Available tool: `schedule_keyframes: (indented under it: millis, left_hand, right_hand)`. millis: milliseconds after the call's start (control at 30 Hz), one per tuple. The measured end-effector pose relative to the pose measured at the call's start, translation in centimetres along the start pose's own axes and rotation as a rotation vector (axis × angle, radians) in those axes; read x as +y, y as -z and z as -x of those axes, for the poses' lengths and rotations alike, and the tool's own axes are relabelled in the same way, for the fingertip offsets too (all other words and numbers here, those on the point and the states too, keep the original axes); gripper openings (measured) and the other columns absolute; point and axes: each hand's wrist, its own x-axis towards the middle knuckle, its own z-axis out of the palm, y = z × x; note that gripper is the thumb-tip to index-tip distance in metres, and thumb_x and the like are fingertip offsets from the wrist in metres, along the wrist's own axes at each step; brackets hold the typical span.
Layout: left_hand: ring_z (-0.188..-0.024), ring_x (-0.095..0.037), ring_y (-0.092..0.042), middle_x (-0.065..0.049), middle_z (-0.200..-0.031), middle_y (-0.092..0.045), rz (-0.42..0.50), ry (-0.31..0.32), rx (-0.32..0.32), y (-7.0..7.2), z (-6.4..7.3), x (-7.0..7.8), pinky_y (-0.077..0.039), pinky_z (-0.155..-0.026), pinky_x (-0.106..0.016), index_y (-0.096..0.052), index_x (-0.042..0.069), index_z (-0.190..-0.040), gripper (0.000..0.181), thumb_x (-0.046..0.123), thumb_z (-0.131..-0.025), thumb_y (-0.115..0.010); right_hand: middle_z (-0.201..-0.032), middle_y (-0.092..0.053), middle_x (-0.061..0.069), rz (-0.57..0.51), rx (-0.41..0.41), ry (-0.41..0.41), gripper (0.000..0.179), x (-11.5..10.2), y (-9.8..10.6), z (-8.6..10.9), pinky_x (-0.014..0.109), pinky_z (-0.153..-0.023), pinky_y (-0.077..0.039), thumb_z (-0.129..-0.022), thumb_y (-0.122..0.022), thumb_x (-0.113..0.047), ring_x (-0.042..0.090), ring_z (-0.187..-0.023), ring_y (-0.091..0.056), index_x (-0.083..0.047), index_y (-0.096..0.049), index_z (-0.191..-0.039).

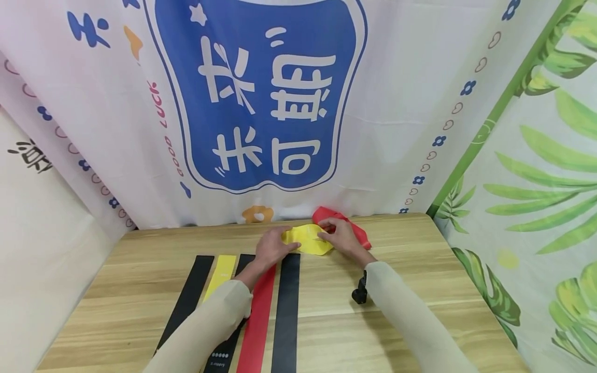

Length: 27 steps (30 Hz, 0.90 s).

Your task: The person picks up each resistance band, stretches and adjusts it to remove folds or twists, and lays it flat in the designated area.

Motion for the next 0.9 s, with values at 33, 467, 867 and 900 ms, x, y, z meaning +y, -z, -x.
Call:
schedule_keyframes:
  millis: [33,467,867,900]
  left_hand:
    - [-0.127,-0.029,-0.063,-0.008,-0.141,-0.068,-0.004,0.007,-0.001,-0.1,-0.04,0.05,-0.051,-0.11,-0.05,-0.069,0.014,-0.141,0.06,0.034,-0.088,-0.088]
    - [-0.116,-0.029,-0.067,-0.007,-0.136,-0.071,-0.015,0.01,0.016,-0.17,-0.38,0.1,-0.055,-0.102,-0.05,-0.07,0.018,-0.14,0.052,0.027,-0.091,-0.085]
    - [-0.107,-0.025,-0.072,-0.009,-0.125,-0.076,0.103,-0.011,0.041,0.12,-0.7,0.0,-0.059,-0.095,-0.045,-0.075,0.013,-0.129,0.038,0.012,-0.092,-0.082]
    - [-0.105,-0.024,-0.073,-0.009,-0.121,-0.076,0.116,-0.01,0.043,0.11,-0.74,0.0,-0.059,-0.094,-0.044,-0.075,0.012,-0.128,0.037,0.01,-0.091,-0.082]
  right_hand:
    - [-0.119,-0.076,0.011,-0.001,0.004,-0.001,0.035,-0.02,-0.07,0.01,0.041,-0.094,-0.059,-0.094,-0.083,-0.015,0.027,-0.105,-0.068,-0.005,-0.075,-0.126]
    - [-0.107,-0.072,0.012,0.028,0.055,0.011,0.027,0.12,-0.47,-0.06,0.039,-0.09,-0.054,-0.094,-0.081,-0.008,0.028,-0.098,-0.06,-0.005,-0.077,-0.121]
    - [-0.105,-0.069,0.013,0.015,0.114,0.0,0.021,0.36,0.17,0.31,0.036,-0.086,-0.051,-0.096,-0.077,-0.003,0.027,-0.096,-0.058,-0.002,-0.077,-0.117]
    - [-0.105,-0.069,0.014,0.01,0.116,0.0,0.021,0.34,0.21,0.27,0.035,-0.086,-0.051,-0.096,-0.077,-0.003,0.027,-0.095,-0.058,-0.002,-0.077,-0.117]
